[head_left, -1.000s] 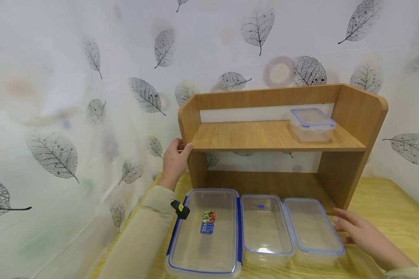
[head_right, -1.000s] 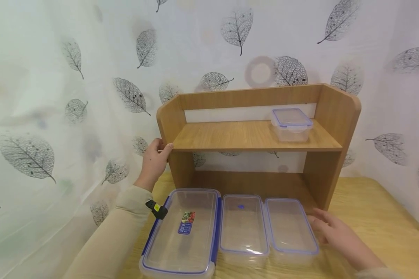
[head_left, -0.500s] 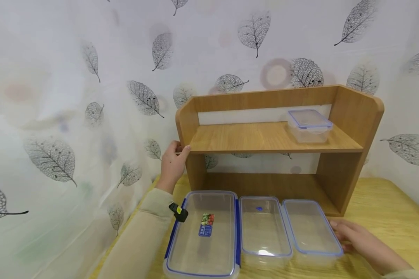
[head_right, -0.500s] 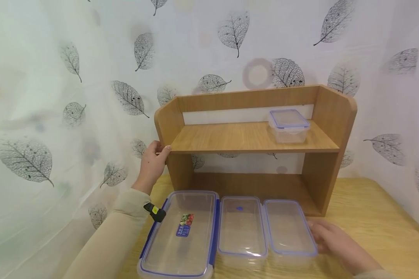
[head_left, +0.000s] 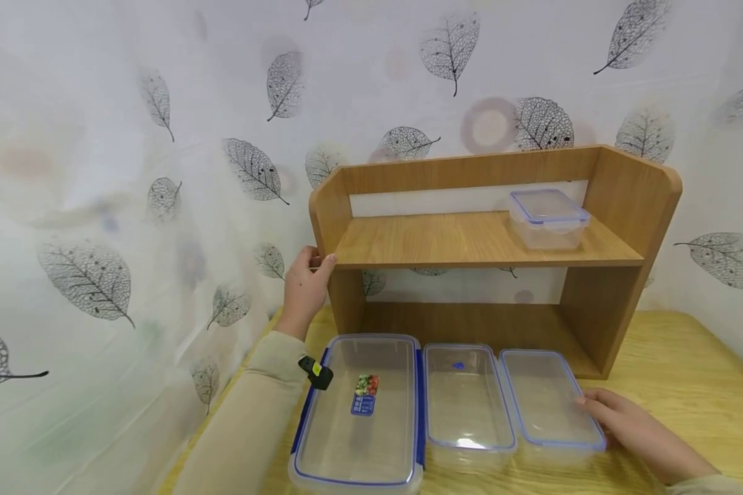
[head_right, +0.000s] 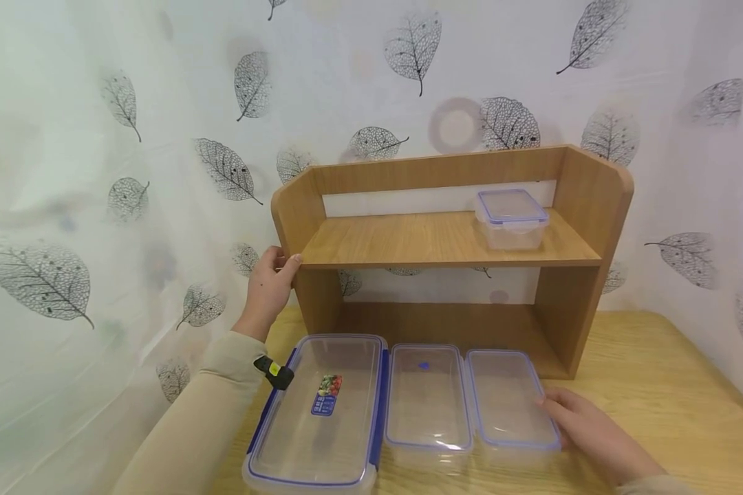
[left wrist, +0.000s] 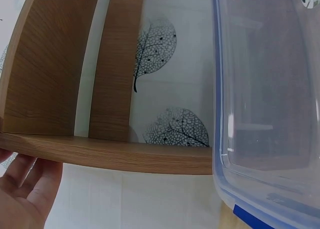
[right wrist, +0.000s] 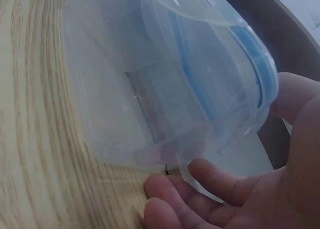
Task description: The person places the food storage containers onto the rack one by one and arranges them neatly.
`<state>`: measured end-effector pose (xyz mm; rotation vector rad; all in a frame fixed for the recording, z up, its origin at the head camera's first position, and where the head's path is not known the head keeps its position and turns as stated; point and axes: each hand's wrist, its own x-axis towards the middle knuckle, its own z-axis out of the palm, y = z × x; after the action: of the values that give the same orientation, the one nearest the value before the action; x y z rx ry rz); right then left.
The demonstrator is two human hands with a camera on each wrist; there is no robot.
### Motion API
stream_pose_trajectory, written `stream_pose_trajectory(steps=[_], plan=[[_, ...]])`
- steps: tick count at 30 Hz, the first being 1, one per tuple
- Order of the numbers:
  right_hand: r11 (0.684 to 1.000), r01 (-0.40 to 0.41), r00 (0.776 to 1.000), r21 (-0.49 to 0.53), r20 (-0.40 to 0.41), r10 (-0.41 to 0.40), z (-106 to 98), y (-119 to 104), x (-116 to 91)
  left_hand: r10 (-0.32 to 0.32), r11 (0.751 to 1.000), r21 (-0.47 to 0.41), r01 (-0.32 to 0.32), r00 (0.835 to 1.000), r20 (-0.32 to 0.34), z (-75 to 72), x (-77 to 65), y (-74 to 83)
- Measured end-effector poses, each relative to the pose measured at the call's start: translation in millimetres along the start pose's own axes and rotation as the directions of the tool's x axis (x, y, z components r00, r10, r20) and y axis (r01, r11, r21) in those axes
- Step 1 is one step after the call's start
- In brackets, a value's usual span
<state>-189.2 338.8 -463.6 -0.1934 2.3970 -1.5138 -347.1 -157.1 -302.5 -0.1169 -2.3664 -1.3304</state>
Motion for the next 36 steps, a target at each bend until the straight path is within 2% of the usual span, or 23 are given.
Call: stream_pose_trajectory(steps=[5, 12, 19, 26, 30, 36], plan=[[0.999, 0.043, 0.999, -0.033, -0.018, -0.044, 5.0, -2.2, 0.1, -0.006, 1.000, -0.002, 0.006, 1.000, -0.003, -1.0, -0.7, -0.1], [0.999, 0.000, 0.998, -0.044, -0.062, -0.002, 5.6, -4.6, -2.6, 0.009, 1.000, -0.007, -0.009, 1.000, -0.014, -2.9, -0.1, 2.3], [0.999, -0.024, 0.999, 0.030, -0.022, 0.025, 0.5, -2.6, -4.0, 0.015, 1.000, -0.004, -0.015, 1.000, -0.006, -1.7, 1.2, 2.9], [0.998, -0.044, 0.995, 0.047, -0.082, 0.048, 1.6, -4.0, -7.6, -0.005, 1.000, 0.017, 0.006, 1.000, -0.002, -1.0, 1.5, 0.9], [0.997, -0.021, 0.996, 0.078, -0.086, 0.027, 2.9, -2.4, -11.5, -0.005, 1.000, 0.022, 0.005, 1.000, 0.001, -0.6, 1.7, 1.3], [0.984, 0.039, 0.999, 0.174, -0.017, -0.036, 1.1, 1.8, -13.5, -0.020, 1.000, 0.018, 0.019, 1.000, 0.009, 0.7, 1.5, -0.3]])
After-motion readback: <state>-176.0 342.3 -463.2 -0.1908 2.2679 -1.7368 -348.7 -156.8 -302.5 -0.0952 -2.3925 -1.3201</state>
